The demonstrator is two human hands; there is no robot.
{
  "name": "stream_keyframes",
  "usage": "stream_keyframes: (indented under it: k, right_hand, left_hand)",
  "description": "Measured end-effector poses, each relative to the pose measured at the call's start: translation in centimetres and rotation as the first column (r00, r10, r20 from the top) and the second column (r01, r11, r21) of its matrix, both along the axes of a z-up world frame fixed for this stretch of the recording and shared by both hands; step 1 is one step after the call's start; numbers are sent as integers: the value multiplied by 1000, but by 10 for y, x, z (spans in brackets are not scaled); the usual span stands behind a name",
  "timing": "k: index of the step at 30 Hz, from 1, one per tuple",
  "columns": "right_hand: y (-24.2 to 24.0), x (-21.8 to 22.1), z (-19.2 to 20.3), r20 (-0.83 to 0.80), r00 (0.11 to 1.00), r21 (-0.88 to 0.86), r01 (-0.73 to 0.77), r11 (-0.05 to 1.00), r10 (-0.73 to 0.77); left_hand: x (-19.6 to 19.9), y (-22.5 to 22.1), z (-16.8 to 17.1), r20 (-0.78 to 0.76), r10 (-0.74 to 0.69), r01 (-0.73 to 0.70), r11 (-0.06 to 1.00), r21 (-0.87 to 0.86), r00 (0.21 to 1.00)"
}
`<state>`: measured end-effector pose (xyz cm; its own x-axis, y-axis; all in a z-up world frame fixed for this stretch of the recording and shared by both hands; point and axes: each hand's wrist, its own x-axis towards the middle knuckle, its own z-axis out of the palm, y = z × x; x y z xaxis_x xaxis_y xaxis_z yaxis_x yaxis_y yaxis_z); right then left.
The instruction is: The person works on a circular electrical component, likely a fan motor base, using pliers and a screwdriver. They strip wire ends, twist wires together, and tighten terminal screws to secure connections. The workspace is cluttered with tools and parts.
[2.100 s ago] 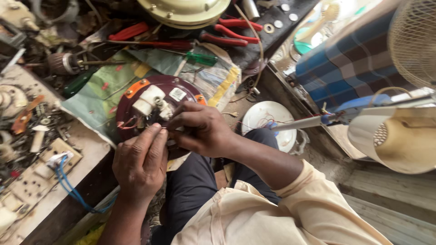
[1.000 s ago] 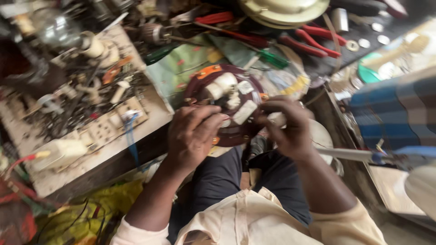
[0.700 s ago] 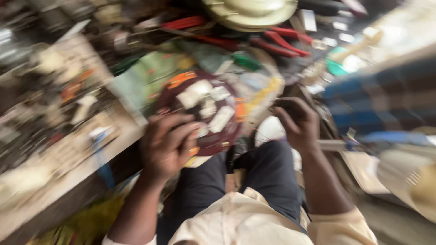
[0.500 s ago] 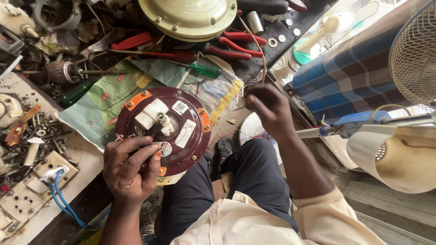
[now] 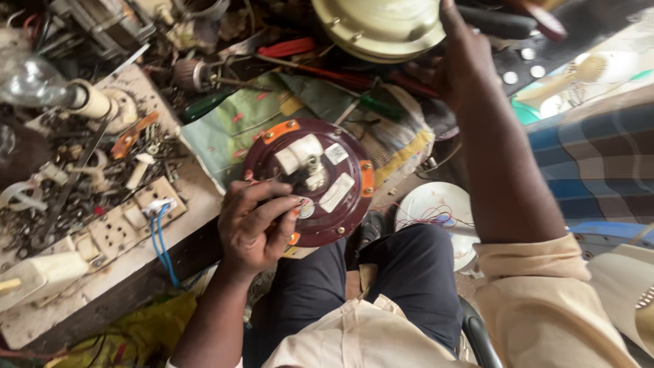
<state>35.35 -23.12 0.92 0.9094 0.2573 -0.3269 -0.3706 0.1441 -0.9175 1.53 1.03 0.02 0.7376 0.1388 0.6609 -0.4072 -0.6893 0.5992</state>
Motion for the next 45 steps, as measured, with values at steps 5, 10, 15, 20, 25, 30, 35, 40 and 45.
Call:
stream_keyframes:
  k: [5,10,15,20,25,30,35,40,45]
  right_hand:
    - [13,-5,0,72,996,-65,-44,997,49]
    - [24,-14,2,-2,999,-104,49,993,-49]
    - [48,-30,-19,162,977,11,142,990,-142]
    - [78,-53,-31,193,965,212,135,968,-177]
    - [54,-70,-14,165,981,20,-106,994,101]
    - [2,-39,-2,108,933,-76,-337,938,344]
    - [-29,-4,5,360,830,-364,-295,883,426]
    - [-43,-30,4,697,439,-714,351,605,567]
    - [-29,-69,-11,693,73,-614,581,534,717]
  left_hand:
    - [1,2,2,-17,-15,15,1000,-10,1000]
    - [0,1,0,2,3,-3,1000,20,1000]
    - [-2,1,-6,10,27,-28,997,77,1000]
    - [-3,-3,-13,-35,35,-34,999,11,999]
    - [-4,-4,-19,-32,58,-57,998,20,998]
    - [-4,-4,-17,-27,62,-61,998,18,998]
    - [-2,-5,-11,-17,50,-50,999,19,999]
    - [-2,-6,-5,-19,45,-45,999,22,999]
    - [-3,-6,-4,-35,47,-47,999,14,998]
